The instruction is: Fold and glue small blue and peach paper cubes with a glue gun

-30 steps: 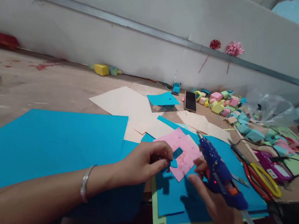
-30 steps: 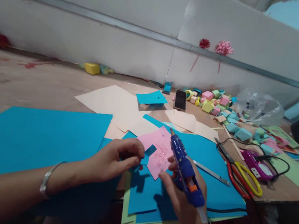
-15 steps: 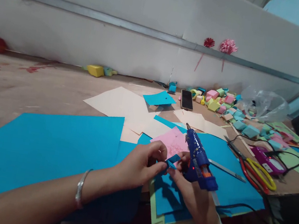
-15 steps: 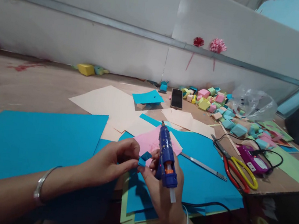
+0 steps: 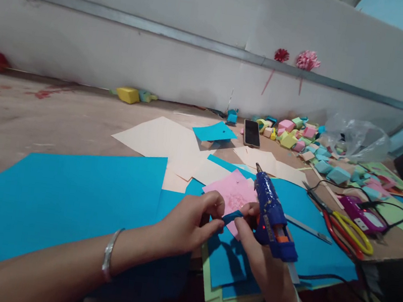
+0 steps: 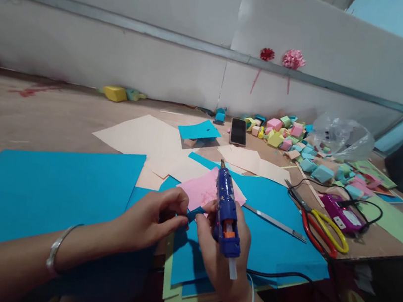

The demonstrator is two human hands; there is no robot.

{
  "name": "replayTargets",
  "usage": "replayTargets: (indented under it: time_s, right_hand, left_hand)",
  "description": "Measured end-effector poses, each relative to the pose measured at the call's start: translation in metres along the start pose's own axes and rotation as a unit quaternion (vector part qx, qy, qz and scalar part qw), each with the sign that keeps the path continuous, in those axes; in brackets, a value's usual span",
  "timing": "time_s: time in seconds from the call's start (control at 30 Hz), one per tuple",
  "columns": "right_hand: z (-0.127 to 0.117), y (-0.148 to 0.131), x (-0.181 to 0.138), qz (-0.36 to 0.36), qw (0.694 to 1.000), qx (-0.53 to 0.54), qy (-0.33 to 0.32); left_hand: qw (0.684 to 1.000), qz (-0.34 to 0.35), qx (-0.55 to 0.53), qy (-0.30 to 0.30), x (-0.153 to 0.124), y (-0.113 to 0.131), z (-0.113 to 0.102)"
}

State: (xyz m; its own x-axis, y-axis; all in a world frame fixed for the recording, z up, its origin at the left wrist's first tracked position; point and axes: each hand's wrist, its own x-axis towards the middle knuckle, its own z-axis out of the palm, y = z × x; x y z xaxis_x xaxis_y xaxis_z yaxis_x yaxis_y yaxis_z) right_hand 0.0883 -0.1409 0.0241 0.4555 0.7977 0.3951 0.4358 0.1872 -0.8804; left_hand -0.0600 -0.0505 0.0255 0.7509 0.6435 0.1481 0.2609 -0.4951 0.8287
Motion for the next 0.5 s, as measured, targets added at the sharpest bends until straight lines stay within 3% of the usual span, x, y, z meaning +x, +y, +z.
replayTargets:
  time_s: [0.27,0.37,0.5]
  right_hand:
    - [-0.002,0.015,-0.002,0.020,0.999,0.001,-0.039]
    - [-0.002,0.018,-0.003,0.038,0.998,-0.017,-0.042]
    - [-0.008,0.015,-0.002,0.064,0.995,-0.003,-0.081]
  left_hand:
    - [1.000,0.009,0.009,-0.020,-0.002,0.004,0.000]
    - [0.992,-0.037,-0.098,-0.074,-0.002,0.003,0.001]
    - [0.949,-0.130,-0.258,-0.128,0.003,-0.002,-0.002]
